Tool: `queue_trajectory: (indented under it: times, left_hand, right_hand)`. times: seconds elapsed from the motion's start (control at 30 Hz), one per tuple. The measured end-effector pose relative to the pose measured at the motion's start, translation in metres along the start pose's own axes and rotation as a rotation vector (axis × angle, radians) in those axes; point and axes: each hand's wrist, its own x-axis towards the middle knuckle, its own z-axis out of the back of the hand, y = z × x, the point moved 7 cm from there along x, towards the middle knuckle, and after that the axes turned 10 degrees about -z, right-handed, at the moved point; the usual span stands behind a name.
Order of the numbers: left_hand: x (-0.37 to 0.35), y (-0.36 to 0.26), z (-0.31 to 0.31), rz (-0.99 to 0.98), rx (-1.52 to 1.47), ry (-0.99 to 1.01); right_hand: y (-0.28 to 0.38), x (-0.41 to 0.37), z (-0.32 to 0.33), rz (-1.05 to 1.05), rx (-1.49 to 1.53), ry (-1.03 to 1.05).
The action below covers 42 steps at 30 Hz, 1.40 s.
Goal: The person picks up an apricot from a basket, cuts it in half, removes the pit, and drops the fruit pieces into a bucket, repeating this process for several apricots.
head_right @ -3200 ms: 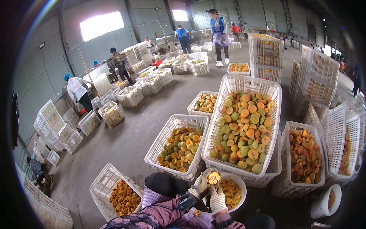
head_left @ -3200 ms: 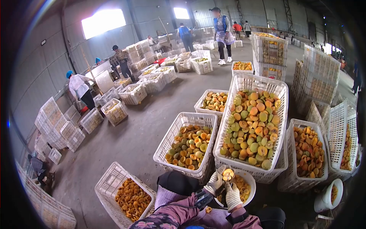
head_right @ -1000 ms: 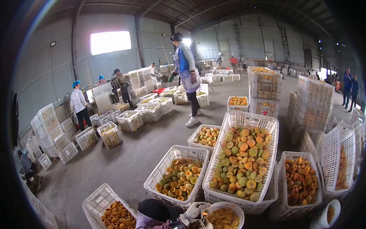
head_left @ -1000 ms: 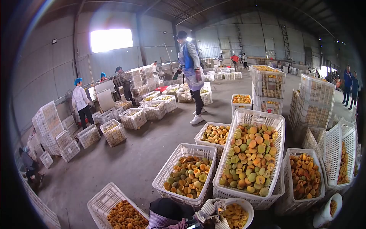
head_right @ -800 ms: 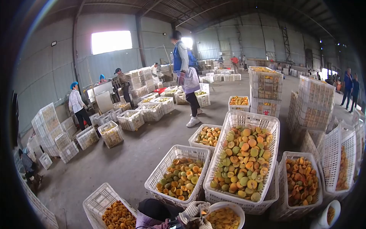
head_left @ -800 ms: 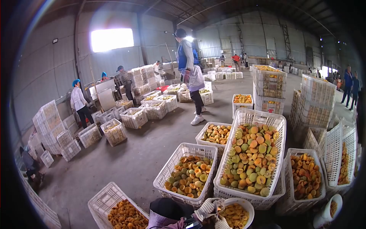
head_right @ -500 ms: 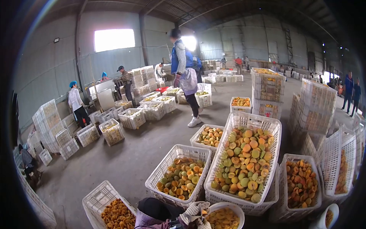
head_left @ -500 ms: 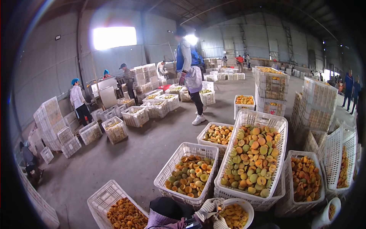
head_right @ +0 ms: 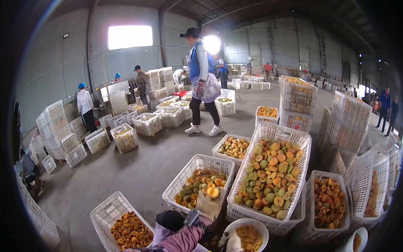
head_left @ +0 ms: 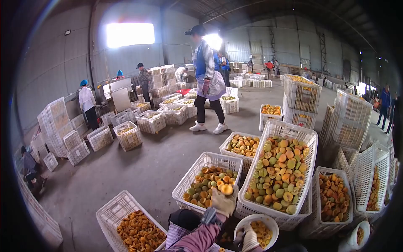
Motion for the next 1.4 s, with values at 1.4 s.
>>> queue_trajectory:
  times: [1.4]
  left_hand:
    - [0.113, 0.244, -0.125, -0.090, 2.037, 1.036]
  right_hand:
    - [0.147, -0.033, 0.056, 0.230, 0.488, -0.260]
